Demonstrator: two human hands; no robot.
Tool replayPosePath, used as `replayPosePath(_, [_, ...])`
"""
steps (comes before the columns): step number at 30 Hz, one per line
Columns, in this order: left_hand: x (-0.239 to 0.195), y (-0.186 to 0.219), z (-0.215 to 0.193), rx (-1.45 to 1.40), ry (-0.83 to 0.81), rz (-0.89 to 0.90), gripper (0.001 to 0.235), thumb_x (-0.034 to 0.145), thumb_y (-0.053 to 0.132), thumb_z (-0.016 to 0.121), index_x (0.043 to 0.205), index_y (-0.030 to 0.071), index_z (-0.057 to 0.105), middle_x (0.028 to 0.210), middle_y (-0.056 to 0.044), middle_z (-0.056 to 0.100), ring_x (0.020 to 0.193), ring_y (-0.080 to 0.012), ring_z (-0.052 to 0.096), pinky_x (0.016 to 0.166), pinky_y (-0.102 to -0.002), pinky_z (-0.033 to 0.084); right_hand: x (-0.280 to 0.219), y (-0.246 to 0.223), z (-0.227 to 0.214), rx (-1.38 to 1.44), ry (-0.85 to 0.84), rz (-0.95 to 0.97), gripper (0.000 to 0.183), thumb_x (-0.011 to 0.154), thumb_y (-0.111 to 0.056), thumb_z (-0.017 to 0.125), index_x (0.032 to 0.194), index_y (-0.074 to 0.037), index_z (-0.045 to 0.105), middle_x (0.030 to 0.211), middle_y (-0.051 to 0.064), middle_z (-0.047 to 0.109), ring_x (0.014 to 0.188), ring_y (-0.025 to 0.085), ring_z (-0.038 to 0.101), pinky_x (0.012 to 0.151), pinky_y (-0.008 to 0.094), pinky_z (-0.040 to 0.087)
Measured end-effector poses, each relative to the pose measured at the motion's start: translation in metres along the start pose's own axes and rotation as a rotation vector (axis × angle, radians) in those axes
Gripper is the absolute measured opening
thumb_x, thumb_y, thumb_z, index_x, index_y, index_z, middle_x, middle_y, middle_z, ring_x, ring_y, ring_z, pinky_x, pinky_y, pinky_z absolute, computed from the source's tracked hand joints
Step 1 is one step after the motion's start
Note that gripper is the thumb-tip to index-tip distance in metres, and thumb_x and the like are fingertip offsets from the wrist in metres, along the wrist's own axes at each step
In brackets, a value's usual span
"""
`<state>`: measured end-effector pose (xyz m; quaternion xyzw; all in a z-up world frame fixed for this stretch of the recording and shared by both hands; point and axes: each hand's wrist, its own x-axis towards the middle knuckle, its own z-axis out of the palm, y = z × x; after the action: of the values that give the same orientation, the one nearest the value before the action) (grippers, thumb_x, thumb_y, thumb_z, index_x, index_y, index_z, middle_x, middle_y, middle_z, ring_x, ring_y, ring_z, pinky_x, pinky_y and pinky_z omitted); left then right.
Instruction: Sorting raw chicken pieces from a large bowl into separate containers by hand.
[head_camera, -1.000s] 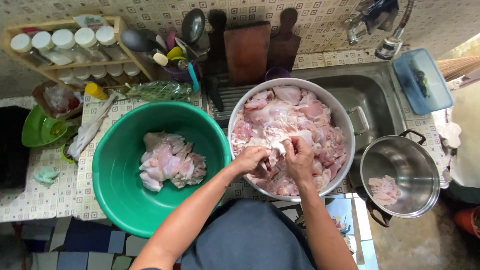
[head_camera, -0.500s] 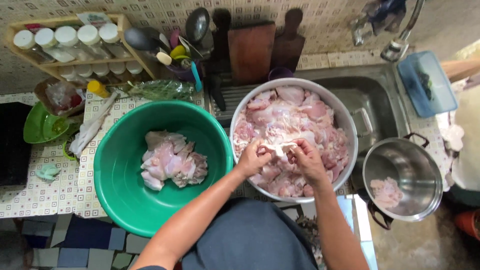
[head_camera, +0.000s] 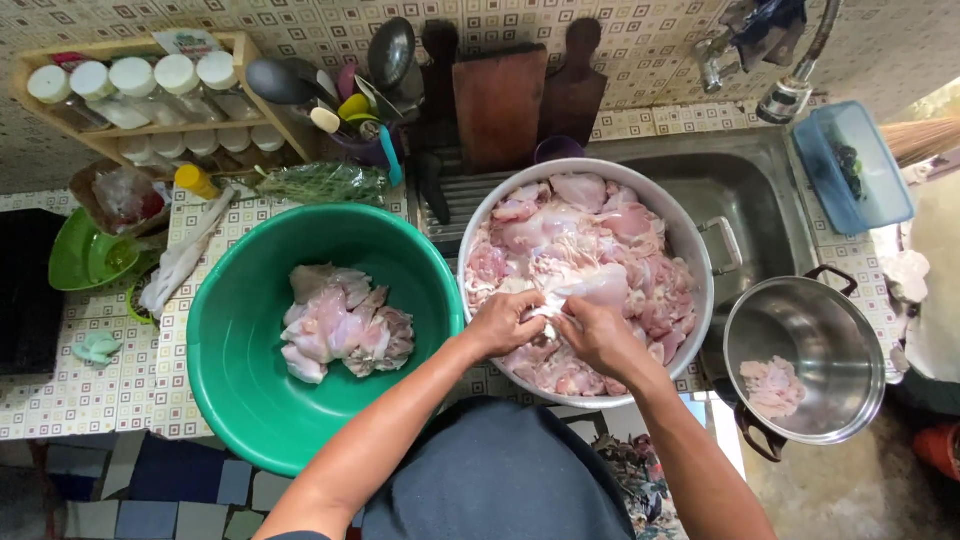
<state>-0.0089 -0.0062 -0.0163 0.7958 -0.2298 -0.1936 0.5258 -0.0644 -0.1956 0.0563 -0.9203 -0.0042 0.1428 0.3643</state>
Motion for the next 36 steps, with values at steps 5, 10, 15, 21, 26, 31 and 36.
replayPosePath(5, [0.007,0.013,-0.007,0.107,-0.031,0.067,0.018,0.081,0.027,0.065,0.092,0.013,0.063,0.064,-0.015,0.063,0.069,-0.0369,0.066,0.062,-0.046,0.049,0.004,0.013,0.012,0.083,0.062,-0.052,0.018,0.093,-0.026,0.055,0.092,-0.01,0.063,0.068,0.019,0.066,0.069,0.04,0.065,0.065,0.046,0.05])
replayPosePath(10, [0.029,-0.074,0.053,-0.281,-0.07,-0.047,0.016,0.081,0.023,0.066,0.095,0.019,0.072,0.072,-0.004,0.068,0.076,-0.0159,0.062,0.072,-0.035,0.052,-0.002,-0.018,0.02,0.277,0.297,-0.063,0.018,0.097,-0.023,0.057,0.087,-0.014,0.069,0.059,0.007,0.064,0.059,0.019,0.06,0.061,0.033,0.049])
replayPosePath(15, [0.017,-0.045,0.057,-0.304,0.087,-0.094,0.025,0.078,0.023,0.06,0.058,0.012,0.05,0.051,-0.005,0.05,0.057,-0.0182,0.051,0.055,-0.035,0.042,0.007,0.0,0.039,0.543,0.414,-0.048,0.019,0.099,-0.018,0.056,0.088,-0.009,0.068,0.066,0.001,0.057,0.069,0.011,0.049,0.064,0.027,0.045])
replayPosePath(21, [0.027,-0.04,0.051,0.017,0.084,-0.143,0.013,0.074,0.021,0.052,0.069,0.012,0.06,0.063,-0.015,0.062,0.07,-0.0364,0.065,0.064,-0.043,0.051,-0.005,-0.006,0.042,0.688,0.451,0.079,0.022,0.1,-0.019,0.056,0.084,-0.01,0.068,0.06,-0.003,0.048,0.057,0.006,0.042,0.051,0.02,0.037])
replayPosePath(26, [0.041,-0.038,0.063,0.059,0.05,-0.153,0.025,0.07,0.013,0.053,0.087,0.009,0.071,0.079,-0.023,0.068,0.085,-0.0416,0.068,0.079,-0.049,0.055,-0.023,-0.018,0.029,0.679,0.497,0.103,0.022,0.099,-0.017,0.057,0.082,-0.009,0.068,0.052,-0.005,0.042,0.049,0.004,0.038,0.044,0.018,0.03])
replayPosePath(31, [0.047,-0.062,0.072,-0.028,0.061,-0.353,0.023,0.07,0.02,0.056,0.08,0.013,0.076,0.081,-0.014,0.073,0.091,-0.0361,0.069,0.084,-0.046,0.055,-0.039,-0.024,0.029,0.611,0.639,0.025,0.026,0.096,-0.012,0.062,0.07,-0.009,0.062,0.051,-0.002,0.044,0.056,0.007,0.04,0.054,0.022,0.037])
replayPosePath(36, [0.057,-0.089,0.052,0.21,0.024,-0.283,0.03,0.079,0.033,0.051,0.076,0.008,0.068,0.083,-0.02,0.069,0.082,-0.0364,0.066,0.069,-0.046,0.046,-0.075,0.01,-0.026,0.479,0.774,0.011,0.017,0.106,-0.024,0.054,0.098,-0.011,0.061,0.078,-0.002,0.058,0.061,0.007,0.052,0.05,0.02,0.044])
